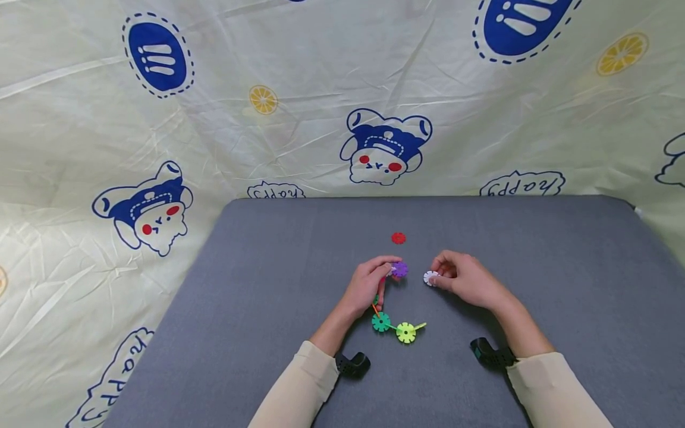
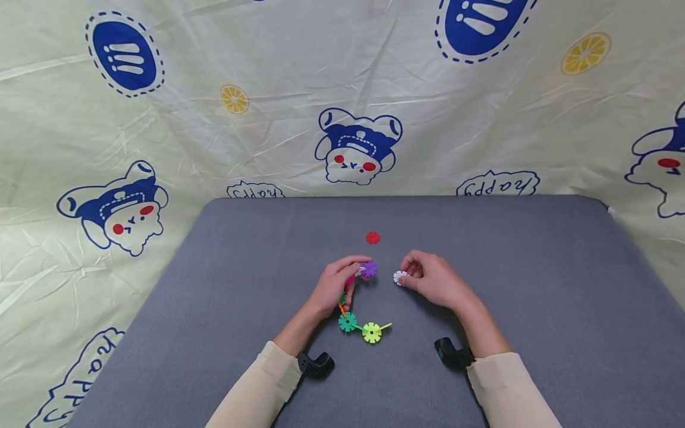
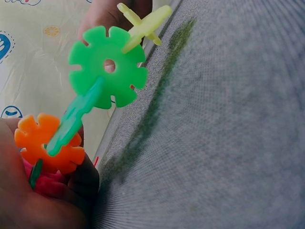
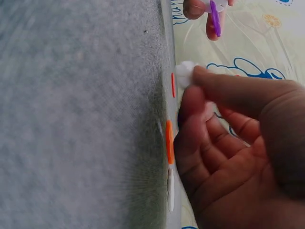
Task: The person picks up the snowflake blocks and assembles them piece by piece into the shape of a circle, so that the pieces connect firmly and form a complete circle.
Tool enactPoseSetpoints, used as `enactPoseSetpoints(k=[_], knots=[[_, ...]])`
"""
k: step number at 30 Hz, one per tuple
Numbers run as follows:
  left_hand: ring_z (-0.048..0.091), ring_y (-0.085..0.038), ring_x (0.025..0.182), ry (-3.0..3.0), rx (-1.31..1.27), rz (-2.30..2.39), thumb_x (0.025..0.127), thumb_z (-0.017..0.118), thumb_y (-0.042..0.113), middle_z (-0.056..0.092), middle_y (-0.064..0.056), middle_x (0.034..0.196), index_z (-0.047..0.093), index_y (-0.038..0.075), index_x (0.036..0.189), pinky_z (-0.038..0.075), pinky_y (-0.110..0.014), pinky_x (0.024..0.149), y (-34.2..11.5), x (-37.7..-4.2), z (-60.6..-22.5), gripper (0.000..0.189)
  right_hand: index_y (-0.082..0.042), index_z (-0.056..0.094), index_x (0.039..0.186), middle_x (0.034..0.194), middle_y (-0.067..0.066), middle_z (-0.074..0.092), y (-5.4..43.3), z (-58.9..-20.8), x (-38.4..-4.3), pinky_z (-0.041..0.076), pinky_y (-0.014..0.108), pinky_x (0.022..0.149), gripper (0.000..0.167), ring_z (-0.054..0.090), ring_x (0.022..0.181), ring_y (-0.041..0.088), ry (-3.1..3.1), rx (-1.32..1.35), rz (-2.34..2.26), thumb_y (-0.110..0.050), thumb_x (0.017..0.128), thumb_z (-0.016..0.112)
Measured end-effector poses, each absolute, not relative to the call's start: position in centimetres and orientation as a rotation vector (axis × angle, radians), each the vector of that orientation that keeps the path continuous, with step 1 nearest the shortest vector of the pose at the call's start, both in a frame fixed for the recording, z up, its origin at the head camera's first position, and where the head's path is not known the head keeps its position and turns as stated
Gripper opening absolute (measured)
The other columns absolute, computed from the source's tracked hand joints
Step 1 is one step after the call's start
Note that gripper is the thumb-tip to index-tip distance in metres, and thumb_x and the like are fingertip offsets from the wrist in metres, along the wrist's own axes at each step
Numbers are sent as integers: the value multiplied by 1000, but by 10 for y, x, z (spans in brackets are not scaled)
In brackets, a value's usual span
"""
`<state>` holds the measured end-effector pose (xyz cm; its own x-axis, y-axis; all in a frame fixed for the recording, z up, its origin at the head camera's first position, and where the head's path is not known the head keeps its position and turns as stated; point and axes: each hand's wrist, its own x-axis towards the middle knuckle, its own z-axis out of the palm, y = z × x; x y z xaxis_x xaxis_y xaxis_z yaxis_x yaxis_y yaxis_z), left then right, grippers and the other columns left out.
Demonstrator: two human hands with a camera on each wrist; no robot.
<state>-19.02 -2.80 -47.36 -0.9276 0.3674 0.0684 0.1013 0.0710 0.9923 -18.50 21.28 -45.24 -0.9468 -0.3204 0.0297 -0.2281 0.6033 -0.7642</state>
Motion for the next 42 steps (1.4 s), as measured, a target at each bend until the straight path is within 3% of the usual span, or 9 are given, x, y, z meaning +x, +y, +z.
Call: enactPoseSetpoints(k=[11,18,22,25,36,42], knots=[[38,-19,32,2154,476,1959,101,47,23,41,-8,48,66,8,120,40,-30,35,-29,-189,-472,31,-8,62,96,80,4,61,200,-445,-180,47,29,53,14,57,69,19,2649,-551,-1432,-11,86,72],[38,-16,33,2168,422,1943,102,46,21,46,-19,55,65,6,122,39,-27,35,-28,-189,-471,31,-10,63,97,81,3,62,195,-444,-180,48,29,50,14,58,71,19,2667,-554,-1466,-11,86,72],[38,-14,34,2154,424,1946,103,44,16,56,-30,72,64,2,122,38,-24,35,-27,-185,-464,31,-9,63,98,81,3,62,192,-443,-178,47,29,50,14,58,71,20,2662,-559,-1466,-12,87,72],[38,-13,35,2136,441,1962,102,43,13,61,-32,87,63,-1,122,38,-24,35,-27,-179,-454,31,-9,63,98,80,3,61,190,-443,-177,47,29,50,14,57,70,19,2670,-559,-1456,-11,87,72],[41,-14,37,2082,464,1943,104,41,15,60,-34,93,62,-1,124,41,-25,37,-30,-177,-444,33,-10,60,94,77,4,62,189,-445,-177,46,29,48,16,58,67,20,2681,-482,-1475,-13,86,73],[41,-16,36,2096,449,1929,104,42,20,57,-36,84,62,1,125,41,-27,36,-28,-189,-469,35,-10,59,92,77,3,63,187,-445,-176,45,30,49,16,58,66,19,2686,-477,-1455,-15,86,74]])
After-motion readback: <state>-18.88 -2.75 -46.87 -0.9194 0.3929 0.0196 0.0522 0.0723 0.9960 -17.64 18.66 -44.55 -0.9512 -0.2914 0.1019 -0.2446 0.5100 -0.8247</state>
